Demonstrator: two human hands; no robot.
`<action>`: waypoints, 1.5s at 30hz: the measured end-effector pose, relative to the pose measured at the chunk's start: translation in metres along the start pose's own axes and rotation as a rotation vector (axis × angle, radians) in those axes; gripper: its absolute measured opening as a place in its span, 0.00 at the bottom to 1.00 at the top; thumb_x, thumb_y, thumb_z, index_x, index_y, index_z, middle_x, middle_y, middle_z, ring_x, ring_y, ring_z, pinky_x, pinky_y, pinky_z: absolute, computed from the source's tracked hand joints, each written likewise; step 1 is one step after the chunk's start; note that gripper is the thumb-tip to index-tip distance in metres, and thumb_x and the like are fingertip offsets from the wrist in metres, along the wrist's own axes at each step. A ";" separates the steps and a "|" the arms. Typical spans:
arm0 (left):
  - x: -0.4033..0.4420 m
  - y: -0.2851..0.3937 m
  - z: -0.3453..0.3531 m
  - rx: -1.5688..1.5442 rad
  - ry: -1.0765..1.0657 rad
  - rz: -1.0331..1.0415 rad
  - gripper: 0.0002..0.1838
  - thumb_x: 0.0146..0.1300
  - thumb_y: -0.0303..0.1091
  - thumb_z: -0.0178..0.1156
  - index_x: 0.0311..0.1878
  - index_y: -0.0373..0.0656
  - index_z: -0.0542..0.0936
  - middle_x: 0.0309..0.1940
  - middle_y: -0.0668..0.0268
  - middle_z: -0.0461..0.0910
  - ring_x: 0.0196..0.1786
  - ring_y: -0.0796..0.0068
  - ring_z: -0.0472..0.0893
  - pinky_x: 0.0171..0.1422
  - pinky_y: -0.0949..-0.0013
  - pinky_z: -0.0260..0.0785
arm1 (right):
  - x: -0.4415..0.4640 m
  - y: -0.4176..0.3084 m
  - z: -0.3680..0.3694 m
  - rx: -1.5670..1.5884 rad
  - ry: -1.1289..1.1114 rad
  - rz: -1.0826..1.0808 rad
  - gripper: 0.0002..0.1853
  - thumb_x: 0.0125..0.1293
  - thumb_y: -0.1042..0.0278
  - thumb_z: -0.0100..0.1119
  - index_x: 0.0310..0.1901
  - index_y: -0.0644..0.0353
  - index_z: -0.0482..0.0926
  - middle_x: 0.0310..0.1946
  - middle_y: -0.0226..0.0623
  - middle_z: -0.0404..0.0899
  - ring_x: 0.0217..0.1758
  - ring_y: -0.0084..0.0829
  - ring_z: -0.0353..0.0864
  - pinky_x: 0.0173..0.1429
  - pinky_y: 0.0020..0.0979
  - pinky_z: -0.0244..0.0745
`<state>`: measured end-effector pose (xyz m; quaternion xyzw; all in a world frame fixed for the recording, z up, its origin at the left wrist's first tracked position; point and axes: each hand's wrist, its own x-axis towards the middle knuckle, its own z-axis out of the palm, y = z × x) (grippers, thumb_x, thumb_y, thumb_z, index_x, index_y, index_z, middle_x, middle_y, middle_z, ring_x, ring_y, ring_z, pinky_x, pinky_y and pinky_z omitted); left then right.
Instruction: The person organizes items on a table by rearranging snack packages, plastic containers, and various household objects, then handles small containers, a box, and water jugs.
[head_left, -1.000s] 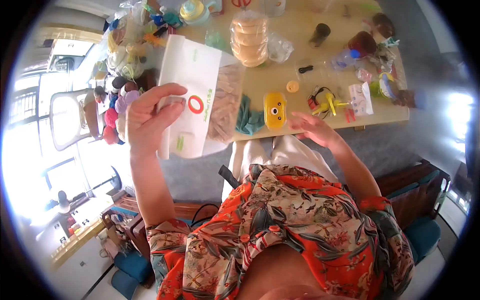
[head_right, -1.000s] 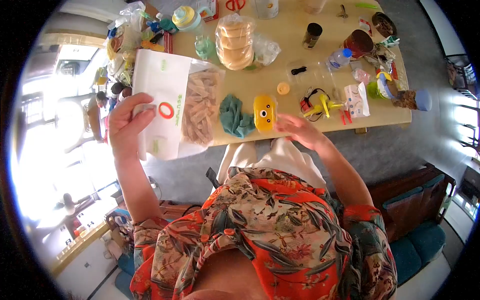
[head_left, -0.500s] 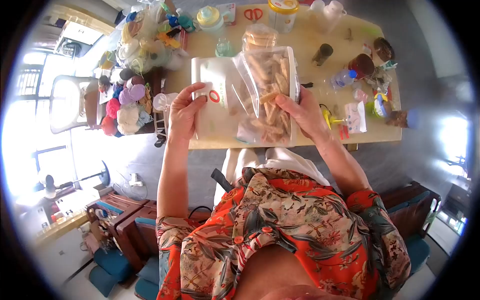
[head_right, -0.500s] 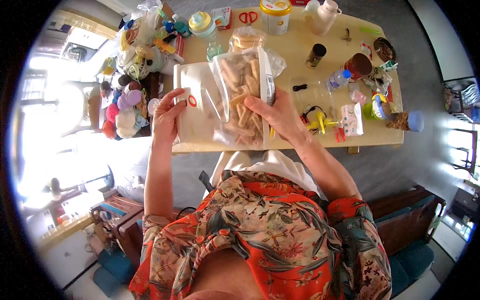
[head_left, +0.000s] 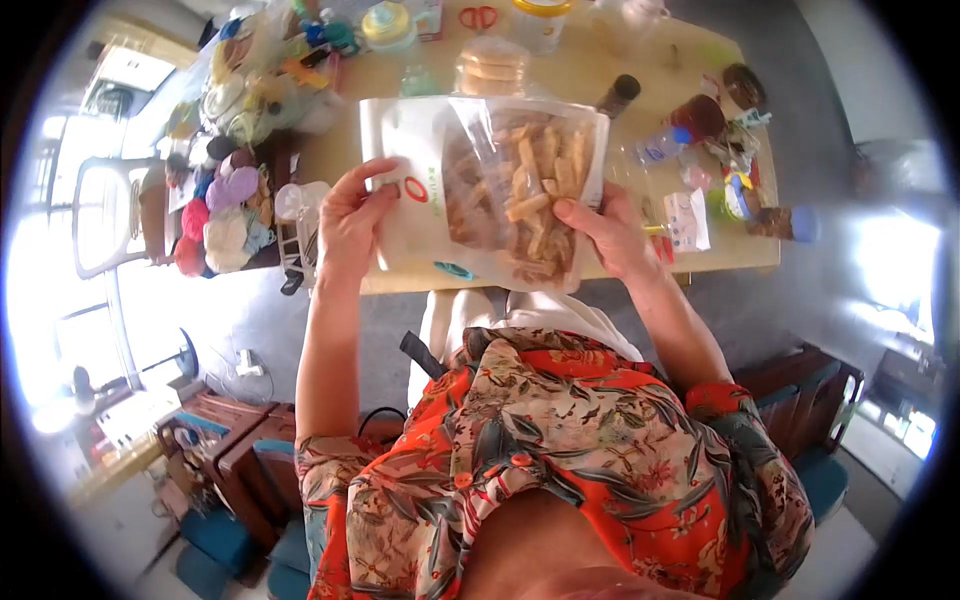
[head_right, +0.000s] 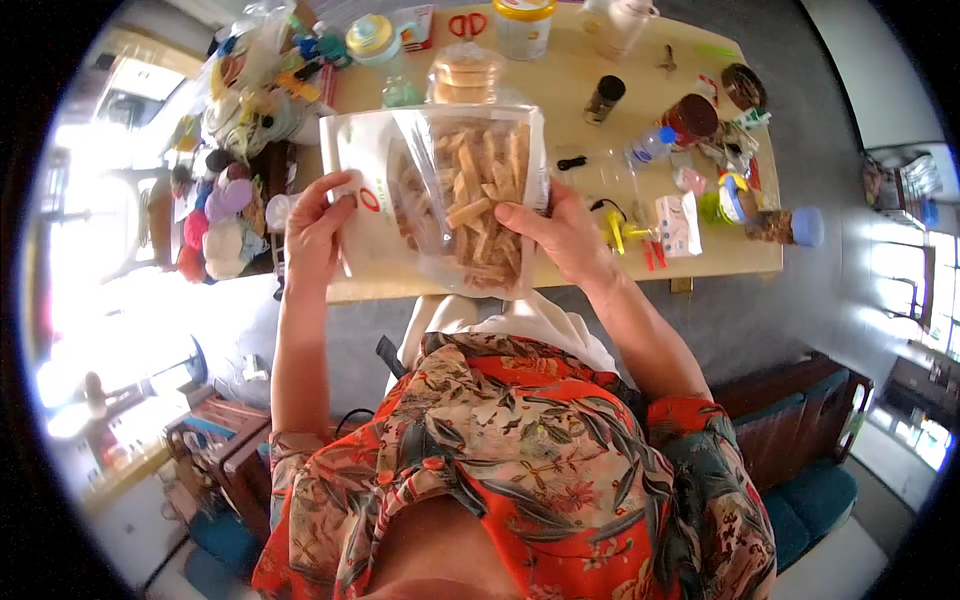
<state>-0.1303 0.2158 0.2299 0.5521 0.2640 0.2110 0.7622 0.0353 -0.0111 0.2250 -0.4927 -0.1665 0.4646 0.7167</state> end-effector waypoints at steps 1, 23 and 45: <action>-0.003 0.004 0.005 0.048 0.011 -0.007 0.13 0.57 0.18 0.54 0.46 0.36 0.77 0.30 0.67 0.79 0.31 0.85 0.76 0.34 0.82 0.68 | 0.003 0.009 -0.012 -0.010 -0.023 0.105 0.21 0.57 0.70 0.59 0.52 0.68 0.69 0.44 0.38 0.76 0.47 0.26 0.76 0.53 0.29 0.72; -0.032 0.038 0.100 1.294 -0.788 0.536 0.12 0.42 0.24 0.57 0.32 0.50 0.79 0.25 0.68 0.73 0.29 0.67 0.76 0.33 0.68 0.70 | -0.057 0.027 -0.064 -0.757 -0.052 -0.100 0.38 0.50 0.65 0.66 0.63 0.54 0.59 0.58 0.35 0.66 0.58 0.33 0.68 0.57 0.35 0.66; -0.033 0.007 0.087 1.072 -0.226 0.579 0.10 0.48 0.19 0.57 0.34 0.43 0.81 0.40 0.60 0.77 0.41 0.61 0.77 0.45 0.65 0.69 | -0.095 0.000 -0.096 -0.603 0.475 -0.051 0.13 0.62 0.72 0.55 0.47 0.67 0.75 0.39 0.30 0.77 0.41 0.19 0.73 0.45 0.24 0.71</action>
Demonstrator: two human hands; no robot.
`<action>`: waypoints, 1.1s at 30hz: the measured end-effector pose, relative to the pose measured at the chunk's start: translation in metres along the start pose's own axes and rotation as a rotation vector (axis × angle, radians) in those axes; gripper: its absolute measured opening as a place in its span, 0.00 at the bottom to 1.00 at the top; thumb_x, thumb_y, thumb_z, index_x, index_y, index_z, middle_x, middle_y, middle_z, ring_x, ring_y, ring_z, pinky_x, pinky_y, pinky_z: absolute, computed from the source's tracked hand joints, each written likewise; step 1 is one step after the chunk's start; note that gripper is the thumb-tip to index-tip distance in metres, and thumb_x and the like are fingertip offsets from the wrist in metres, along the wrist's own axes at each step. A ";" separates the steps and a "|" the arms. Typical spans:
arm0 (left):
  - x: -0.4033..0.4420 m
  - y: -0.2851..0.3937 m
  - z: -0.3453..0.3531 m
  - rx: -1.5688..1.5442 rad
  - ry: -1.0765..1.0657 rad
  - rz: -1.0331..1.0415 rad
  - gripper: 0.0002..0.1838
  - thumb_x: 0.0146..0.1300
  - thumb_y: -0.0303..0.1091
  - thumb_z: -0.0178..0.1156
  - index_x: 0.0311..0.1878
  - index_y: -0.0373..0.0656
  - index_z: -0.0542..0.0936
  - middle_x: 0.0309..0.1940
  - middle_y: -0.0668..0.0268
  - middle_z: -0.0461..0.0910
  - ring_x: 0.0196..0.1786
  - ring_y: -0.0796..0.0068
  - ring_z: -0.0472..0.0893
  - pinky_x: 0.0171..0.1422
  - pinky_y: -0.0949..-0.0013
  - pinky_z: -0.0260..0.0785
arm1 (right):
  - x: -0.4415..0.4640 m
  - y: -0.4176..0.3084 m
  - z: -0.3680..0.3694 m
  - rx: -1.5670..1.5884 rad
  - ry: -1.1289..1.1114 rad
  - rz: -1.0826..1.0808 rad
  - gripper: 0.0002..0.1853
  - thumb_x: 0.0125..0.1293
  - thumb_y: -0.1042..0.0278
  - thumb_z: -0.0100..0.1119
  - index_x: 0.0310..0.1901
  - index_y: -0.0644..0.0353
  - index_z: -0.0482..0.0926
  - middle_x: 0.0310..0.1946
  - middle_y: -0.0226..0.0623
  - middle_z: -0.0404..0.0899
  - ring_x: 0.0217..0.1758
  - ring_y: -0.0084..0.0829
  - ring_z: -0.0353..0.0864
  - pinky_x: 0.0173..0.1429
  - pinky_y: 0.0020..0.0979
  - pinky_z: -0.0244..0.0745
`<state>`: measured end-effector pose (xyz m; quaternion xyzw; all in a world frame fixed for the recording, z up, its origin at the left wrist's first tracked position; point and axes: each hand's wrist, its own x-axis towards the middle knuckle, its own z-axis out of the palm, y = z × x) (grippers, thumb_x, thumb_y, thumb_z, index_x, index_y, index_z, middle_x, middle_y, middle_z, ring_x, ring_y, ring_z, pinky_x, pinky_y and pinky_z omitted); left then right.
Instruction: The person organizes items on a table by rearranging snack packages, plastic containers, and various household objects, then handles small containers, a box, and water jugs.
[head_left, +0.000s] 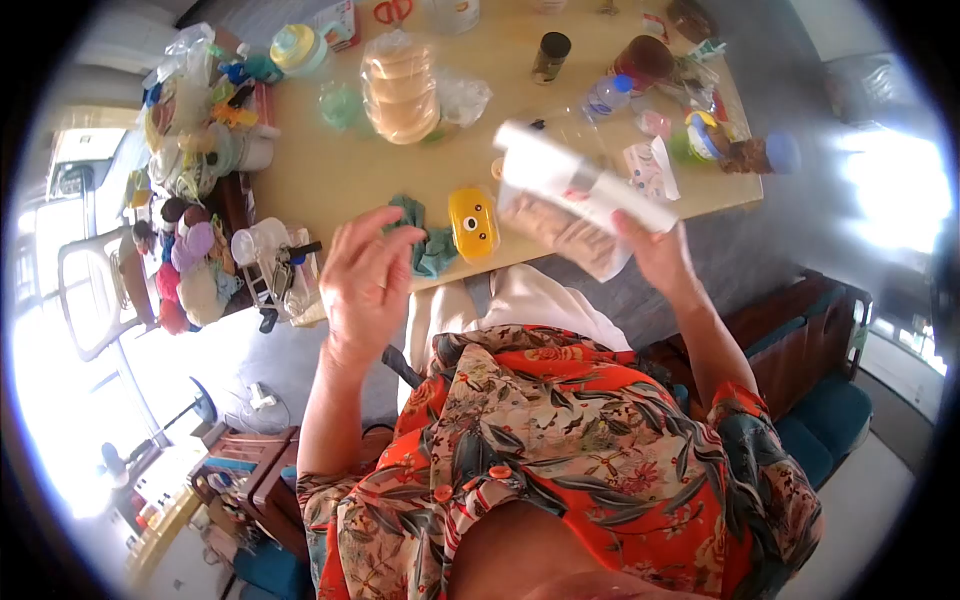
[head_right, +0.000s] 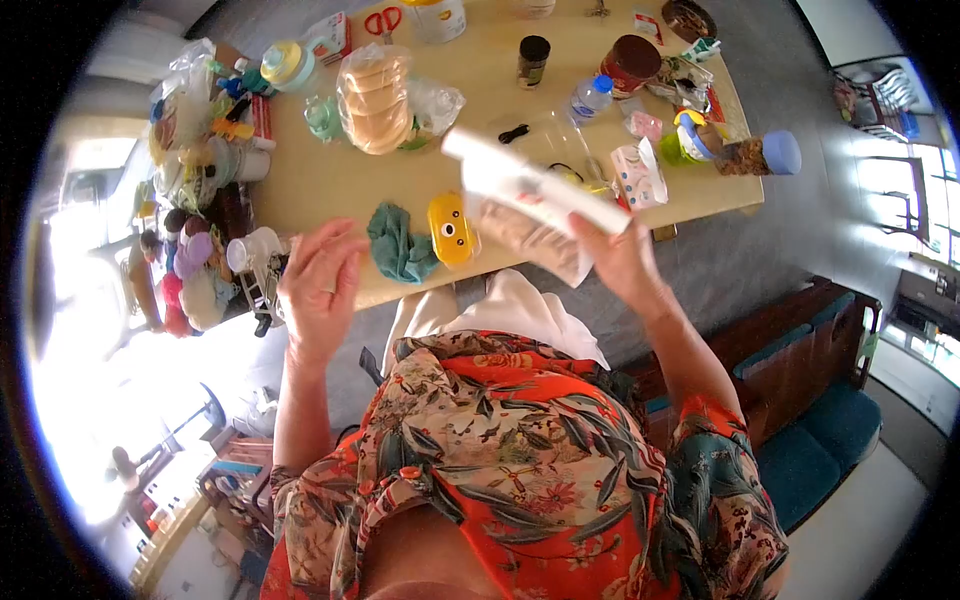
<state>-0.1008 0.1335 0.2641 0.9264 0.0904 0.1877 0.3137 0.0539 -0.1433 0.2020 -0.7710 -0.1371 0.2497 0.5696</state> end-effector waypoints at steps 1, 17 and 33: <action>-0.004 -0.008 -0.003 -0.006 0.021 -0.052 0.09 0.49 0.20 0.57 0.34 0.42 0.80 0.39 0.60 0.77 0.40 0.62 0.77 0.44 0.66 0.70 | 0.008 0.003 -0.007 -0.010 0.064 0.015 0.13 0.63 0.72 0.53 0.48 0.67 0.74 0.40 0.30 0.77 0.42 0.20 0.74 0.46 0.23 0.71; -0.132 -0.110 0.006 -0.022 0.040 -0.723 0.08 0.53 0.26 0.56 0.36 0.43 0.81 0.32 0.61 0.79 0.32 0.68 0.79 0.36 0.70 0.72 | 0.140 0.149 0.009 0.365 0.341 0.215 0.21 0.61 0.55 0.58 0.49 0.63 0.74 0.41 0.32 0.76 0.34 0.22 0.73 0.29 0.26 0.69; -0.250 -0.211 0.000 -0.650 0.389 -1.415 0.12 0.54 0.33 0.57 0.42 0.41 0.79 0.28 0.66 0.80 0.28 0.75 0.79 0.30 0.71 0.70 | 0.097 0.145 -0.009 -0.063 0.198 0.447 0.23 0.54 0.56 0.62 0.50 0.55 0.71 0.40 0.29 0.74 0.38 0.23 0.71 0.29 0.26 0.67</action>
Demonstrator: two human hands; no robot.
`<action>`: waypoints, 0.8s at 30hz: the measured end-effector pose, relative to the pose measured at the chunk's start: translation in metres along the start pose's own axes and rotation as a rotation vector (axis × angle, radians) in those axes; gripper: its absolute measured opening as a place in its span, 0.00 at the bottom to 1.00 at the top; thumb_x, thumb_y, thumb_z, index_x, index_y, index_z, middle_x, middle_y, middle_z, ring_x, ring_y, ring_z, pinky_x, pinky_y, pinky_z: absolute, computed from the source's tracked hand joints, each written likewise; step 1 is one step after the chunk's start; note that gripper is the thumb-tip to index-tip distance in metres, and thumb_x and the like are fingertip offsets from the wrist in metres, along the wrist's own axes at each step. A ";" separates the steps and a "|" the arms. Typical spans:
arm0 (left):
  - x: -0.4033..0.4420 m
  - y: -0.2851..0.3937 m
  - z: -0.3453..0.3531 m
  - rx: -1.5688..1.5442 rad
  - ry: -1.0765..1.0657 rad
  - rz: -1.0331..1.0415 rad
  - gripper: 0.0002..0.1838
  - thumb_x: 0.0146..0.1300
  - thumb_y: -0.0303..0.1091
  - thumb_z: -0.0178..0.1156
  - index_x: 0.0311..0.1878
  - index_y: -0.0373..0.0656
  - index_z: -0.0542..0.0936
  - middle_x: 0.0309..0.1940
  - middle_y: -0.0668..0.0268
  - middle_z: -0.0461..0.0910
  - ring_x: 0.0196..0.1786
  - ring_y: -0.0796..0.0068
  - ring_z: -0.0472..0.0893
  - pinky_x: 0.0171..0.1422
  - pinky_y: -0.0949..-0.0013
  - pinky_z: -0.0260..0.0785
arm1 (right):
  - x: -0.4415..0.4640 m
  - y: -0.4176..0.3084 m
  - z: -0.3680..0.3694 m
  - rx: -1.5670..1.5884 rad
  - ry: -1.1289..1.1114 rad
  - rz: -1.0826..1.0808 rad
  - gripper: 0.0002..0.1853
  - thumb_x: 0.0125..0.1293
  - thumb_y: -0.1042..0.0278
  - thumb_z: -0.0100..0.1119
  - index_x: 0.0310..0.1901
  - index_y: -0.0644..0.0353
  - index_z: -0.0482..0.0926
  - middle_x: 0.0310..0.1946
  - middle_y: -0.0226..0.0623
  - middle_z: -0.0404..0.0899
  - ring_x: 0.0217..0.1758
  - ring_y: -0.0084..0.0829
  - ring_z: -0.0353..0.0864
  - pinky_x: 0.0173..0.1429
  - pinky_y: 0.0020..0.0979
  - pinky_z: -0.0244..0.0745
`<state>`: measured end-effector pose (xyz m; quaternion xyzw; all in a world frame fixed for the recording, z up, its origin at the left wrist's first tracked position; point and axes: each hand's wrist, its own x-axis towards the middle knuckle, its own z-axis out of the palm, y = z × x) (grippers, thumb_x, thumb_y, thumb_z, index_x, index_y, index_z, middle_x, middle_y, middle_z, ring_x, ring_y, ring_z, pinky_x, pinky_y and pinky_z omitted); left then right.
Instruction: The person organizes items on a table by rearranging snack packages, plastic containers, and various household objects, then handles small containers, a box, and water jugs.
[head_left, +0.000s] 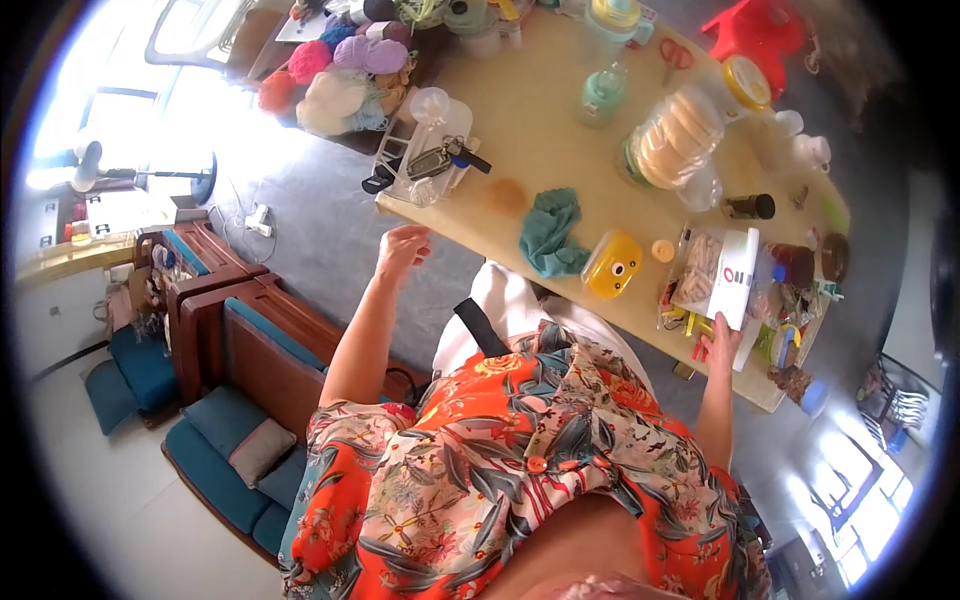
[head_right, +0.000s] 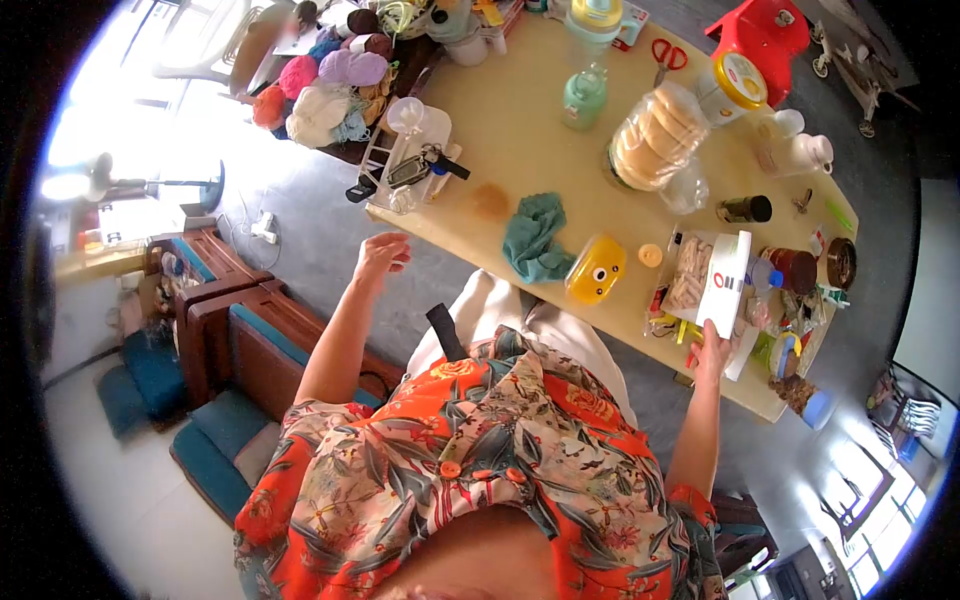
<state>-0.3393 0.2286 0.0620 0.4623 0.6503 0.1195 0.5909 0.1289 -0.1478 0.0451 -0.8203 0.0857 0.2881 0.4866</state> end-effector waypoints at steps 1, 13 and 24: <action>0.005 0.000 -0.007 -0.075 0.013 -0.032 0.13 0.55 0.34 0.57 0.43 0.41 0.79 0.29 0.66 0.79 0.28 0.74 0.79 0.30 0.71 0.70 | -0.005 -0.001 0.002 -0.016 0.002 -0.003 0.23 0.54 0.56 0.62 0.50 0.54 0.71 0.40 0.29 0.74 0.37 0.22 0.71 0.28 0.25 0.67; 0.073 -0.002 -0.039 -0.421 -0.051 -0.210 0.24 0.62 0.52 0.49 0.45 0.37 0.71 0.30 0.57 0.78 0.28 0.65 0.80 0.28 0.66 0.74 | -0.024 -0.030 0.036 -0.075 0.164 0.011 0.28 0.56 0.54 0.60 0.56 0.54 0.66 0.48 0.34 0.68 0.45 0.29 0.70 0.34 0.28 0.68; 0.099 -0.002 -0.034 -0.495 -0.124 -0.302 0.25 0.62 0.53 0.46 0.47 0.38 0.68 0.26 0.57 0.76 0.25 0.65 0.80 0.24 0.65 0.74 | 0.001 -0.002 0.022 -0.082 0.098 -0.343 0.22 0.57 0.68 0.57 0.52 0.70 0.68 0.48 0.43 0.68 0.48 0.34 0.72 0.51 0.33 0.67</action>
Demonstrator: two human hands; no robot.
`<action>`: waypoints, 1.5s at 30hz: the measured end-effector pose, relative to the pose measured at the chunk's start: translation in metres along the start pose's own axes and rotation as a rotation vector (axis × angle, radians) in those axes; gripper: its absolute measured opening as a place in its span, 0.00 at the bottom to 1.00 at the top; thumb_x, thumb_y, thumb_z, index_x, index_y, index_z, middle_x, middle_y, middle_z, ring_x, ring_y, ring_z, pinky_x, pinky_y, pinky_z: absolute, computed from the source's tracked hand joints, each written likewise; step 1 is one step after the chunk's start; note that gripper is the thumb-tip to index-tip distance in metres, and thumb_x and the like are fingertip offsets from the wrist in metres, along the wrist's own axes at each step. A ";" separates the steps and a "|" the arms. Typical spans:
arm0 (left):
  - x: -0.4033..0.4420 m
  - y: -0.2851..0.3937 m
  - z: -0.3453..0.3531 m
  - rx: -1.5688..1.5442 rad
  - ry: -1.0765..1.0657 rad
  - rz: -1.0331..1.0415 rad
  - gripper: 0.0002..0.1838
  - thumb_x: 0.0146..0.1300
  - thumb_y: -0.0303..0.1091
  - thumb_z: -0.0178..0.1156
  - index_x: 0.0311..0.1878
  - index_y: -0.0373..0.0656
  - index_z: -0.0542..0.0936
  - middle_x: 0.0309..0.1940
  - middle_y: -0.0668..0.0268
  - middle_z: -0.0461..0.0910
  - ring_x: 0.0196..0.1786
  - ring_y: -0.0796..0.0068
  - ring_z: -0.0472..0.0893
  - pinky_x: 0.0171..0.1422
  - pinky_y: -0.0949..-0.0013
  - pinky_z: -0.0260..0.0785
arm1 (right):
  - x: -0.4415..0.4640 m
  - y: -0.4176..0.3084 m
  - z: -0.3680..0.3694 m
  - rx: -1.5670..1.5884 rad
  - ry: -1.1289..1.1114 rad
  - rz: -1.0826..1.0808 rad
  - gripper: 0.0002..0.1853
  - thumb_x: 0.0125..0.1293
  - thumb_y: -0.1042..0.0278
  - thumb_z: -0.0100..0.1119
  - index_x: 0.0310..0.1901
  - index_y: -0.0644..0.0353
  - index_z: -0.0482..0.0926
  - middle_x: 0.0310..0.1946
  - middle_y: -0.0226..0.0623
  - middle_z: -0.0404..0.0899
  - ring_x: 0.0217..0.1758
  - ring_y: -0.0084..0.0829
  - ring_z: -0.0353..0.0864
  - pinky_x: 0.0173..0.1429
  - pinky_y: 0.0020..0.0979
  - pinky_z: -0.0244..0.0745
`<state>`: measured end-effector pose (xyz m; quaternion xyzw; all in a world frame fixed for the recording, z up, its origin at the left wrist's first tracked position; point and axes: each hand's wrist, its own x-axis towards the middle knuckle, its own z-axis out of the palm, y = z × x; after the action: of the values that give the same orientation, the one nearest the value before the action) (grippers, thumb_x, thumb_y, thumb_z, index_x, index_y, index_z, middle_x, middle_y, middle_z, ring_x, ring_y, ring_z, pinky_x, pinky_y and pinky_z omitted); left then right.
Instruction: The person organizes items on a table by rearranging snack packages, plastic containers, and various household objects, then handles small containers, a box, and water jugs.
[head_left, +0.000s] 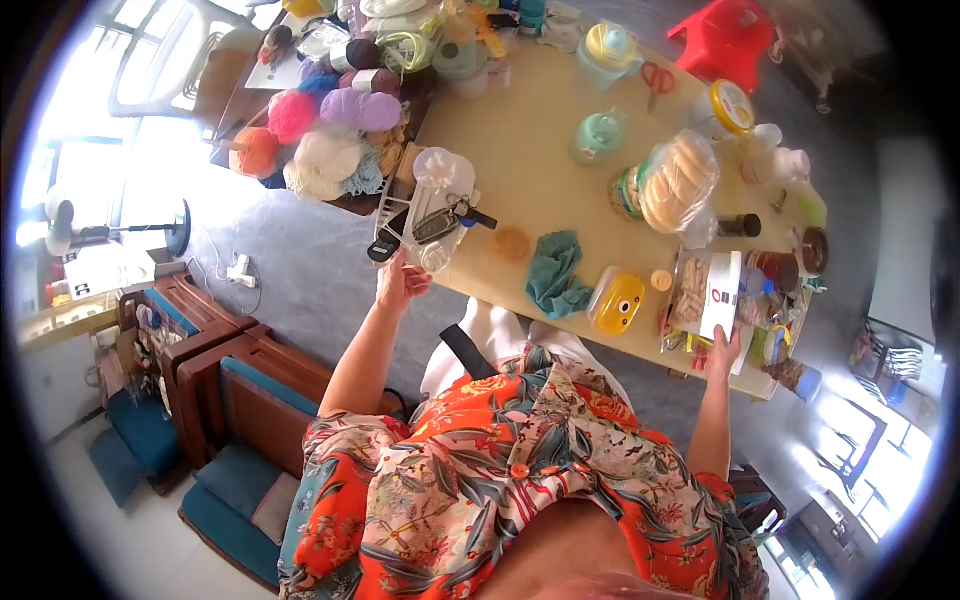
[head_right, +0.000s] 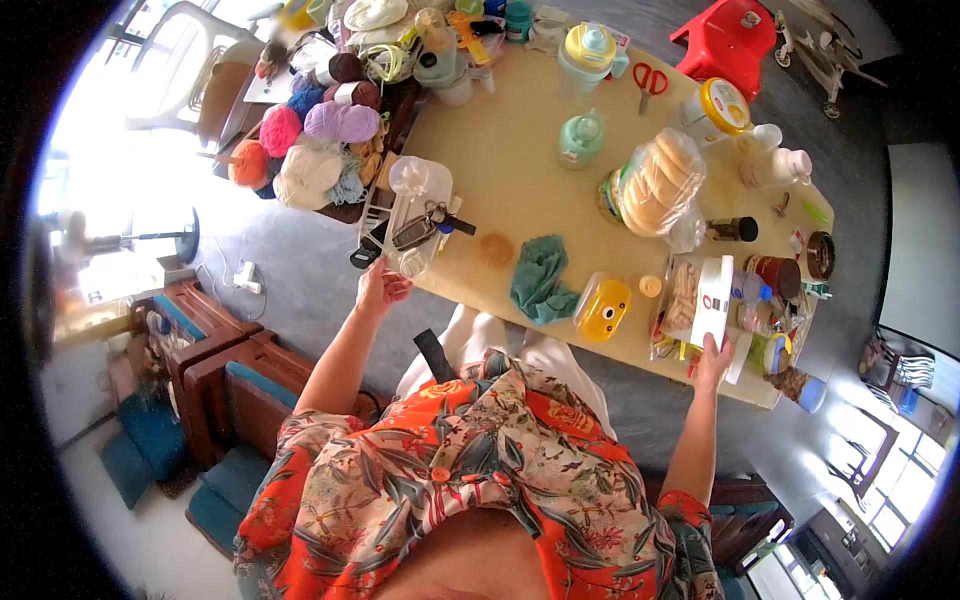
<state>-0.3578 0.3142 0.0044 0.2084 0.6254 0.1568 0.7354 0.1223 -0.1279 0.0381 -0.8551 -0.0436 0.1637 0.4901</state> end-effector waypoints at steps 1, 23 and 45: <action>0.001 0.001 0.001 0.003 -0.006 -0.009 0.25 0.62 0.53 0.46 0.48 0.38 0.67 0.26 0.57 0.76 0.24 0.65 0.80 0.24 0.65 0.74 | -0.001 -0.005 0.000 -0.045 0.006 -0.016 0.22 0.57 0.69 0.57 0.51 0.70 0.68 0.48 0.43 0.69 0.47 0.34 0.72 0.52 0.32 0.67; -0.022 0.000 0.000 0.047 0.007 0.039 0.23 0.62 0.52 0.51 0.46 0.40 0.71 0.30 0.60 0.77 0.26 0.69 0.80 0.24 0.70 0.72 | -0.067 -0.195 0.196 -0.181 -0.554 -0.297 0.06 0.59 0.75 0.57 0.37 0.64 0.76 0.26 0.29 0.76 0.26 0.16 0.72 0.30 0.19 0.68; -0.033 -0.022 -0.042 -0.037 0.031 -0.018 0.28 0.64 0.46 0.51 0.59 0.35 0.62 0.32 0.60 0.78 0.28 0.72 0.80 0.27 0.72 0.73 | 0.079 -0.303 0.587 -0.667 -0.548 -0.380 0.20 0.53 0.67 0.57 0.48 0.64 0.69 0.28 0.45 0.79 0.27 0.39 0.80 0.30 0.36 0.75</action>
<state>-0.4056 0.2837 0.0158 0.1865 0.6355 0.1649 0.7308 0.0330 0.5306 0.0041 -0.8680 -0.3775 0.2677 0.1802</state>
